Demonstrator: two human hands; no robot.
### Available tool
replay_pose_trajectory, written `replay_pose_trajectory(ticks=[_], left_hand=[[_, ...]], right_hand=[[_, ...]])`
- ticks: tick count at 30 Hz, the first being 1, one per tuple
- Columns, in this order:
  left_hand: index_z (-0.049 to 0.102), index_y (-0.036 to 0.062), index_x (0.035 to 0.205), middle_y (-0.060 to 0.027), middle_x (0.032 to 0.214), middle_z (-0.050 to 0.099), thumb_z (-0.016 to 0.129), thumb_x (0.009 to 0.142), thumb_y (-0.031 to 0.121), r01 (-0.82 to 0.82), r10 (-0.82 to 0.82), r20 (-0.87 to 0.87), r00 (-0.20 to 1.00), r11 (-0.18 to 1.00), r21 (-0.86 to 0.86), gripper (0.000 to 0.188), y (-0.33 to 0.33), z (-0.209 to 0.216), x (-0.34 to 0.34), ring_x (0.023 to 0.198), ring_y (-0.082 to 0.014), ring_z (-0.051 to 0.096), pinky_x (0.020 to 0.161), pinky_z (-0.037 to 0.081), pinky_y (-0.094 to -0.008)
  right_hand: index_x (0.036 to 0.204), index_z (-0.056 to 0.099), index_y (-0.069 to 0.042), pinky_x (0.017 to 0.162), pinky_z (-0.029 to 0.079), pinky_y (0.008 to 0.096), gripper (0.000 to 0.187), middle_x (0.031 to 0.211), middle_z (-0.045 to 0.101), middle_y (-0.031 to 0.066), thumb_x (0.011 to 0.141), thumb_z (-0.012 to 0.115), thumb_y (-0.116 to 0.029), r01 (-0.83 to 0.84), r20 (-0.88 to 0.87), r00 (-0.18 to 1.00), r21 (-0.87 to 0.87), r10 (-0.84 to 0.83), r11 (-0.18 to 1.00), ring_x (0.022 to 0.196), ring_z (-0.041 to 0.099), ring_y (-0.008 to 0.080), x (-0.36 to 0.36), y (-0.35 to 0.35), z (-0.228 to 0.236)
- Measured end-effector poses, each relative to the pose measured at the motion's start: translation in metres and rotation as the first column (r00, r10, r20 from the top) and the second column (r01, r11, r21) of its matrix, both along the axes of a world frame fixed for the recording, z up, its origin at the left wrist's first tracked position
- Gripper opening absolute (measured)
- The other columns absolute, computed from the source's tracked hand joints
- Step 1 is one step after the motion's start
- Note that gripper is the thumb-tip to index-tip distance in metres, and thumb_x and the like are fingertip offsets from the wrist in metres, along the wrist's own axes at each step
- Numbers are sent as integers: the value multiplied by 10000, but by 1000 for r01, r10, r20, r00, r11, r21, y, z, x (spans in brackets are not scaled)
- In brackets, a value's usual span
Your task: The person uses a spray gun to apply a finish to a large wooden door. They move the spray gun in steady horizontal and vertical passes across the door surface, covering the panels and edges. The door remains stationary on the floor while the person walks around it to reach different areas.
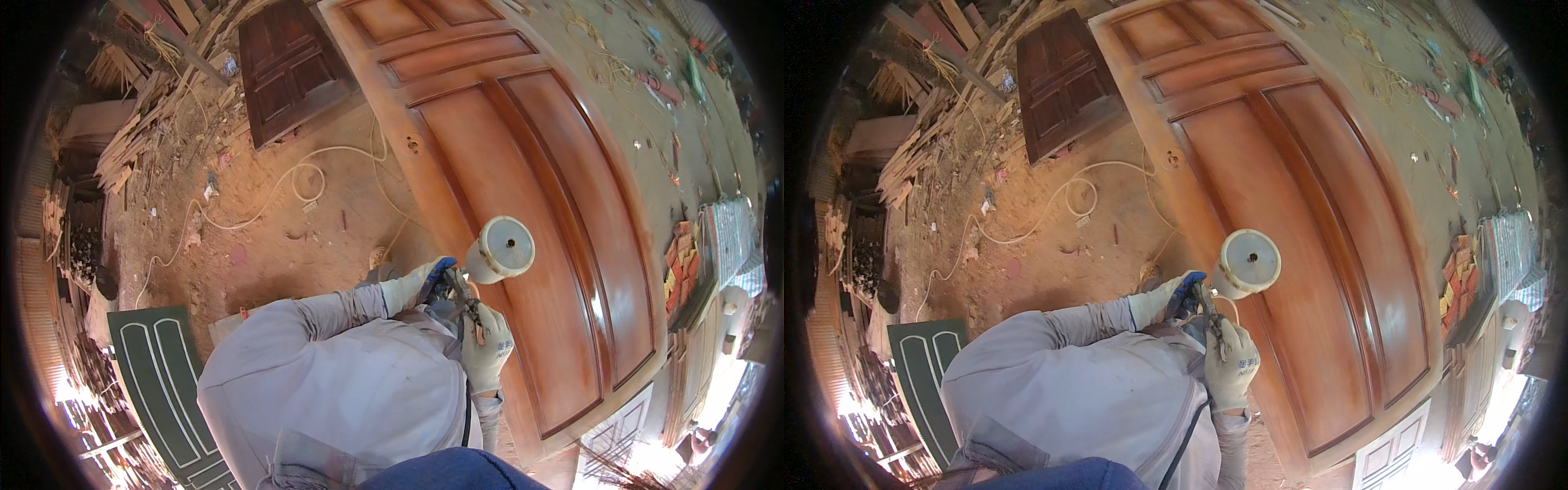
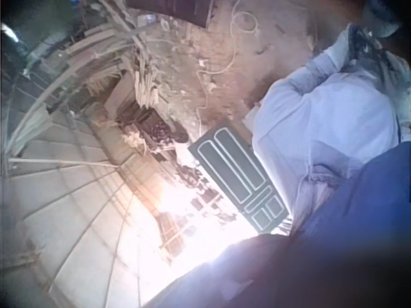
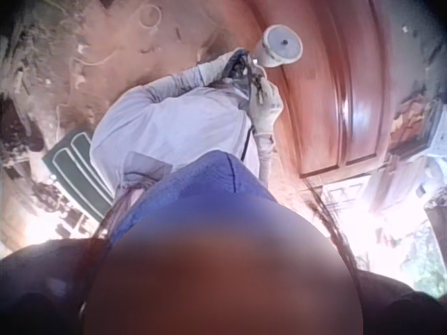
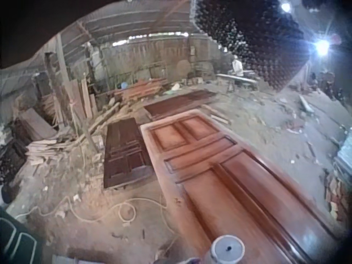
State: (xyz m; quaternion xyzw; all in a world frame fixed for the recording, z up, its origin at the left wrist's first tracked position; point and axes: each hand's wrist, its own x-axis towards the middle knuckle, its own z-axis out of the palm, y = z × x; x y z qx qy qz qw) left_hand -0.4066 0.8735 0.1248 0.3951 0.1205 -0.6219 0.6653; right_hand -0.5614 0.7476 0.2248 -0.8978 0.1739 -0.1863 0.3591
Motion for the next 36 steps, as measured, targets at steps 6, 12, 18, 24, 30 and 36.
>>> replay_pose_trajectory(ticks=[6,12,18,24,30,36], left_hand=[[671,171,855,32,675,629,555,953,515,-251,253,-51,966,967,38,375,55,-4,68,548,-101,548,479,441,-261],[654,184,849,9,671,624,600,927,507,-344,312,235,921,932,113,337,104,34,146,583,-118,567,520,432,-249],[633,176,942,17,731,621,579,936,498,-359,294,321,900,918,167,327,138,58,196,593,-89,552,510,395,-225],[634,177,992,44,797,630,535,962,501,-357,336,297,894,934,16,340,151,58,209,660,-71,572,530,406,-212],[643,168,1072,36,854,662,484,993,479,-371,378,84,922,924,-92,358,132,82,215,704,-72,595,570,452,-229],[619,181,929,39,755,591,554,971,461,-398,400,92,912,917,-34,291,118,45,233,650,-75,556,568,452,-225]], right_hand=[[1015,656,-9,684,532,394,247,908,664,173,784,730,-57,-53,54,997,32,51,998,787,663,350,84,46,13],[1048,671,-38,682,536,363,270,949,686,142,791,737,-92,-74,40,996,7,73,997,799,680,310,164,85,19],[1044,676,-55,669,539,353,281,948,690,127,783,756,-120,-127,63,990,6,126,992,788,683,294,223,118,20],[1055,671,-57,656,541,358,292,953,690,129,789,758,-140,-94,11,996,1,94,996,783,685,296,243,132,26],[1042,674,-66,653,533,370,266,929,687,117,802,738,-159,-95,-11,995,-59,95,994,778,679,292,256,122,19],[954,684,-84,660,520,375,180,878,685,82,795,722,-159,-80,29,996,-134,84,988,758,669,287,277,105,16]])
